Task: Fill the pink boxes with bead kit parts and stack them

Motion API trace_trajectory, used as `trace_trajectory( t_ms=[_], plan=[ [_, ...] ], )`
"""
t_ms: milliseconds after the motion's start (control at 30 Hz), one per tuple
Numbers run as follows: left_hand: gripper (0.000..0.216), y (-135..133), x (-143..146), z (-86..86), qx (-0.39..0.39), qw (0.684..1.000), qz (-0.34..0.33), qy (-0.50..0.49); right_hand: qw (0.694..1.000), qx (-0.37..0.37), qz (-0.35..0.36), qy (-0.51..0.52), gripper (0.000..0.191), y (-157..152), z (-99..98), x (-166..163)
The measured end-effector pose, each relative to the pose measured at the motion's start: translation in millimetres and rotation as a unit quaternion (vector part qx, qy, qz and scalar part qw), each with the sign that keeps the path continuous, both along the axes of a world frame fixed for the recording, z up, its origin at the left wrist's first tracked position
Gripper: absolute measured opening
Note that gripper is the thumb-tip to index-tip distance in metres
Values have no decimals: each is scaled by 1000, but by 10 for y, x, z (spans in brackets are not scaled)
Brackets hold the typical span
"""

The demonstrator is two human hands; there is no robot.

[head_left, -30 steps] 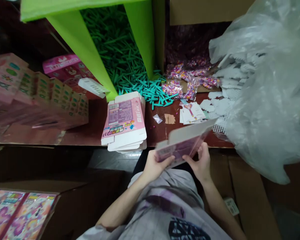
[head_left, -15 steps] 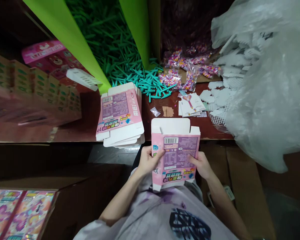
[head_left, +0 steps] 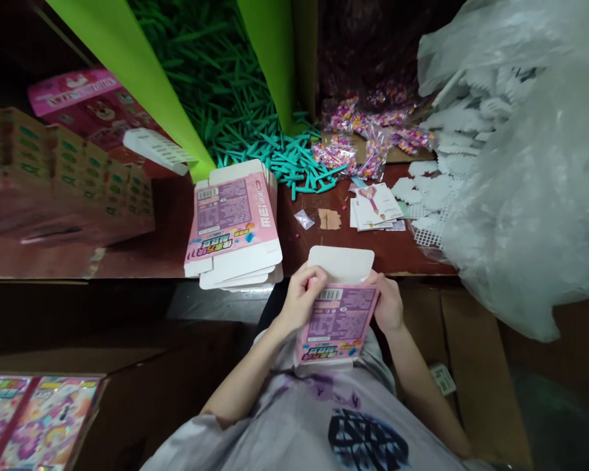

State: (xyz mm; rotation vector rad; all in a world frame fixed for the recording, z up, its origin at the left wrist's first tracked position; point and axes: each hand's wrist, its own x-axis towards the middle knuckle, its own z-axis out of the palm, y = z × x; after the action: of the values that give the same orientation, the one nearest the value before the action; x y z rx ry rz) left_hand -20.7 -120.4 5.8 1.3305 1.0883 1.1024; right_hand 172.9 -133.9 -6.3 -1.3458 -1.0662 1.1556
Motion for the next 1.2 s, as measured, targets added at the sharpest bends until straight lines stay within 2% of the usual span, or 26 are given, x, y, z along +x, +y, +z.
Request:
trace_trajectory(
  t_ms=[33, 100, 133, 200, 300, 400, 467, 567, 633, 700, 767, 867, 933, 967, 1000, 1033, 1067, 1100, 1133, 1200],
  plan=[
    [28, -4, 28, -17, -16, 1000, 16, -5, 1000, -21, -11, 20, 44, 2, -11, -29],
    [28, 5, 86, -60, -27, 997, 54, -46, 996, -33, -57, 56, 30, 13, -11, -94],
    [37, 19, 113, -89, -28, 994, 69, -75, 994, -26, -72, 73, 25, 20, -6, -124],
    [46, 59, 152, -162, -37, 988, 87, -123, 992, -8, -80, 102, 38, 32, -8, -168],
    [22, 107, 178, -280, -49, 985, 103, -126, 995, 16, -78, 59, 23, 34, -57, -189],
    [23, 101, 188, -349, -42, 984, 125, -122, 993, 48, -109, 7, 22, 18, -122, -172],
    [29, 78, 194, -360, -39, 981, 126, -142, 993, 50, -106, 10, 26, 12, -153, -147],
    [19, 49, 200, -353, -27, 978, 106, -176, 994, 38, -83, 56, 14, 24, -193, -111],
    [18, 29, 202, -357, -25, 979, 95, -178, 993, 24, -84, 84, 23, 26, -226, -112],
    [25, -10, 203, -373, -37, 983, 90, -157, 993, 9, -94, 64, 31, -14, -260, -137],
    [30, -74, 201, -384, -57, 988, 95, -110, 995, 10, -98, 7, 31, -102, -274, -158],
    [21, -188, 188, -291, -84, 988, 126, -8, 996, 44, -60, -55, 31, -191, -202, -76],
    [20, -232, 186, -96, -78, 984, 154, 36, 988, 112, -42, -96, 40, -73, -80, 100],
    [23, -238, 201, 40, -56, 985, 157, 43, 978, 150, -54, -136, 43, 66, -6, 217],
    [25, -234, 236, 191, -12, 989, 138, 47, 960, 182, -76, -197, 43, 257, 70, 342],
    [27, -221, 300, 340, 56, 993, 88, 55, 933, 191, -128, -278, 38, 488, 138, 465],
    [29, -205, 396, 469, 139, 987, 7, 73, 899, 182, -162, -364, 41, 742, 191, 574],
    [29, -189, 525, 562, 228, 963, -98, 101, 868, 166, -159, -439, 47, 999, 223, 664],
    [28, -177, 682, 604, 309, 918, -209, 137, 840, 150, -150, -499, 50, 1237, 233, 730],
    [21, -171, 1034, 513, 405, 800, -381, 225, 808, 113, -102, -570, 53, 1602, 194, 791]
  ],
)
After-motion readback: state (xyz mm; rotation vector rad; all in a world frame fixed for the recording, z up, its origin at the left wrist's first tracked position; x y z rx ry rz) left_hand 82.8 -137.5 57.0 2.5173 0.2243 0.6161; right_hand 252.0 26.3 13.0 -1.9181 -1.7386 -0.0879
